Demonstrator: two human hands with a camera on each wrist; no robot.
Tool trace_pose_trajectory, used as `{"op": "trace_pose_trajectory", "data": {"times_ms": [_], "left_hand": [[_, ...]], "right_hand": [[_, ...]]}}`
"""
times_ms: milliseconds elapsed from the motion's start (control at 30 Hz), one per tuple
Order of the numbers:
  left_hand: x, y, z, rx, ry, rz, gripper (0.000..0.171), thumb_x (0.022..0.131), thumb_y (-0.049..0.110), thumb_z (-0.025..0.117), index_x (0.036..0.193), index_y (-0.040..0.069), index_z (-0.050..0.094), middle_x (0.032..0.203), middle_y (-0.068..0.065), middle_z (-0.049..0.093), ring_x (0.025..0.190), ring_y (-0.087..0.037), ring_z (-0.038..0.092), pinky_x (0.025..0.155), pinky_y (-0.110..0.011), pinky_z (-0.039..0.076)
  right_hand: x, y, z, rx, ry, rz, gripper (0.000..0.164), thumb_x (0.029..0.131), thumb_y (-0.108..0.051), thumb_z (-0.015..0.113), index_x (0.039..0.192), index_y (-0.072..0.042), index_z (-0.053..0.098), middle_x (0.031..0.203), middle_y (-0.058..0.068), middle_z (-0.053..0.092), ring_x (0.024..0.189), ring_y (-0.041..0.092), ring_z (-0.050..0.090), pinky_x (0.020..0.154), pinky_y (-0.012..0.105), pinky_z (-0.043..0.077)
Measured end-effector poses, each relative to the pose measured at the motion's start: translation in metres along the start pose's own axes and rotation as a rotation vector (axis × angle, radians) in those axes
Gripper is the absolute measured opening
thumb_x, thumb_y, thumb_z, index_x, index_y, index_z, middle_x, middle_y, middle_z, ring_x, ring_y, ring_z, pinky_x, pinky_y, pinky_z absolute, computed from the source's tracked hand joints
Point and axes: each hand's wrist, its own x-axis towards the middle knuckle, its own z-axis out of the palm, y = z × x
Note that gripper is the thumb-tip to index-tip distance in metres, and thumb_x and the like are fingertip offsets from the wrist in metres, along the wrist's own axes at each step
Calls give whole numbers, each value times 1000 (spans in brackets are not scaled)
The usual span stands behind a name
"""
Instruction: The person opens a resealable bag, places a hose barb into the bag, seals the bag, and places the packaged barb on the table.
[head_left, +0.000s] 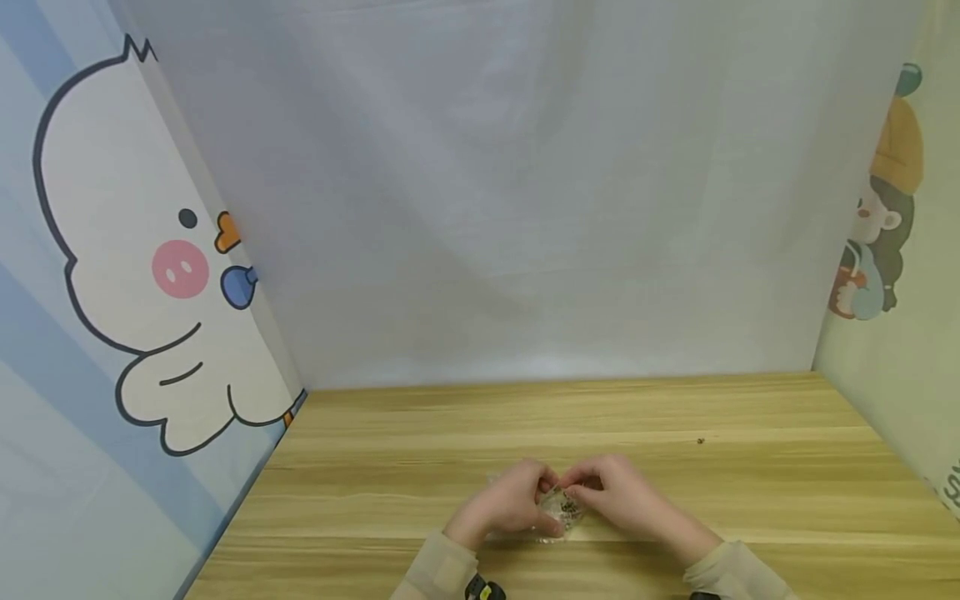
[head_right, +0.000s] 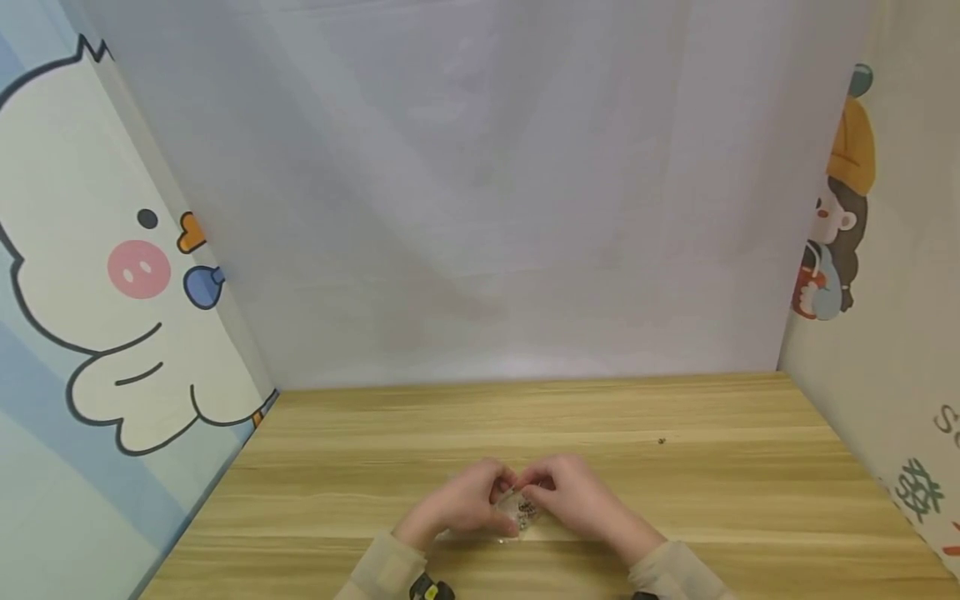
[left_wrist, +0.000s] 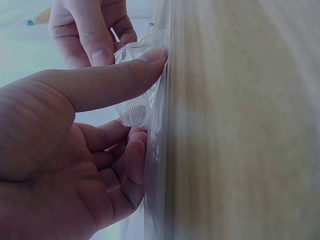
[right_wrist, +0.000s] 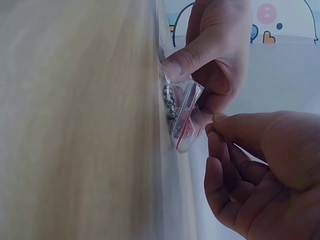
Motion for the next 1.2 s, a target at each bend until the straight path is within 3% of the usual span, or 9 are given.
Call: {"op": "trace_pose_trajectory", "data": {"times_ms": [167, 333, 600, 933, 1200], "left_hand": [[1, -1, 0, 11, 12, 8, 53, 78, 12, 97, 121, 4, 68, 108, 2, 63, 92, -10, 57, 84, -28, 52], [1, 0, 0, 35, 23, 12, 55, 76, 12, 98, 121, 2, 68, 106, 1, 63, 91, -9, 56, 85, -28, 52], [0, -2, 1, 13, 32, 12, 56, 74, 11, 98, 121, 2, 68, 105, 2, 63, 90, -9, 56, 85, -26, 52], [-4, -4, 3, -8, 22, -5, 56, 74, 11, 98, 120, 3, 68, 106, 3, 62, 90, -9, 56, 84, -26, 52], [-1, -6, 4, -1, 26, 15, 55, 74, 11, 98, 120, 3, 68, 105, 3, 62, 90, -9, 56, 83, -25, 52]], "right_hand": [[0, 3, -9, 31, -24, 22, 13, 100, -7, 73, 111, -4, 80, 109, 7, 78, 98, 18, 71, 84, 28, 57], [0, 23, -28, 19, -18, 20, 15, 99, -8, 74, 112, 0, 79, 106, 7, 78, 92, 13, 70, 82, 27, 57], [-10, 51, -70, -67, 112, 116, 17, 99, -11, 76, 114, -1, 77, 101, 4, 76, 87, 14, 66, 73, 28, 55], [-40, 86, -117, -159, 273, 260, 27, 104, -14, 71, 124, 4, 73, 112, 16, 76, 94, 23, 69, 68, 29, 55], [-53, 106, -136, -243, 320, 270, 24, 104, -11, 70, 120, 7, 73, 115, 23, 75, 100, 31, 71, 77, 31, 55]]}}
